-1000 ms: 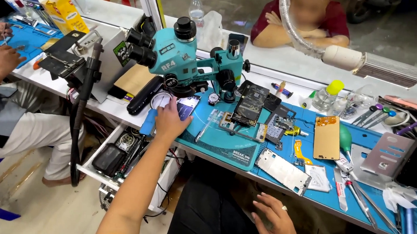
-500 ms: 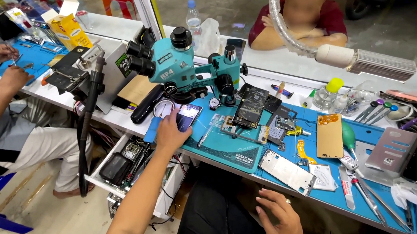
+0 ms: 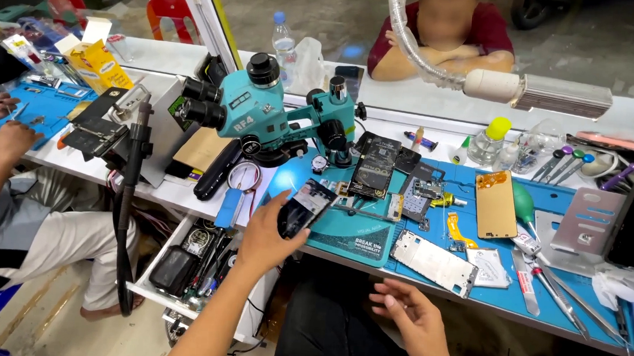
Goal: Repairing a mobile phone by inspecting, disassembling, and reassembling internal components and the display screen.
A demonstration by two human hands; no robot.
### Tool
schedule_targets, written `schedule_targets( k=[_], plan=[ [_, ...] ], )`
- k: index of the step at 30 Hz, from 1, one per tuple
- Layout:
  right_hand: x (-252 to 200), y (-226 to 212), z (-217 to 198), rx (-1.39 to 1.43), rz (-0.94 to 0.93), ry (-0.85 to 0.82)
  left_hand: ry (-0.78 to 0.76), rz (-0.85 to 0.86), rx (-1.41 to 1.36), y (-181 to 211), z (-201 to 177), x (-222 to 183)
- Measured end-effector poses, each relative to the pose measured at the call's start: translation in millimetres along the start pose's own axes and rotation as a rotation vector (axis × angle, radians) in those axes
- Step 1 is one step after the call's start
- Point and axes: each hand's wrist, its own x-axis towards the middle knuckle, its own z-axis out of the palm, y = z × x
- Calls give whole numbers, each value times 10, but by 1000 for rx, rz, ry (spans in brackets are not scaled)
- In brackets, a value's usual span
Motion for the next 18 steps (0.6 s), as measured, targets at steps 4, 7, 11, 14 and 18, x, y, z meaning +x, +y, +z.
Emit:
schedule_targets(
  k=[4, 7, 11, 14, 18],
  plan=[
    [15, -301, 323, 311, 249, -1, -26, 205, -25, 278, 203, -261],
    [205, -135, 392, 451, 211, -74, 8, 365, -69, 452, 371, -356],
    [420, 223, 382, 646, 77, -146, -68, 357, -61, 534, 541, -415],
    [472, 252, 396, 596, 97, -29, -102, 329, -63, 545, 608, -431],
    [570, 335, 357, 554, 131, 75, -162, 237, -97, 572, 570, -413]
  ],
)
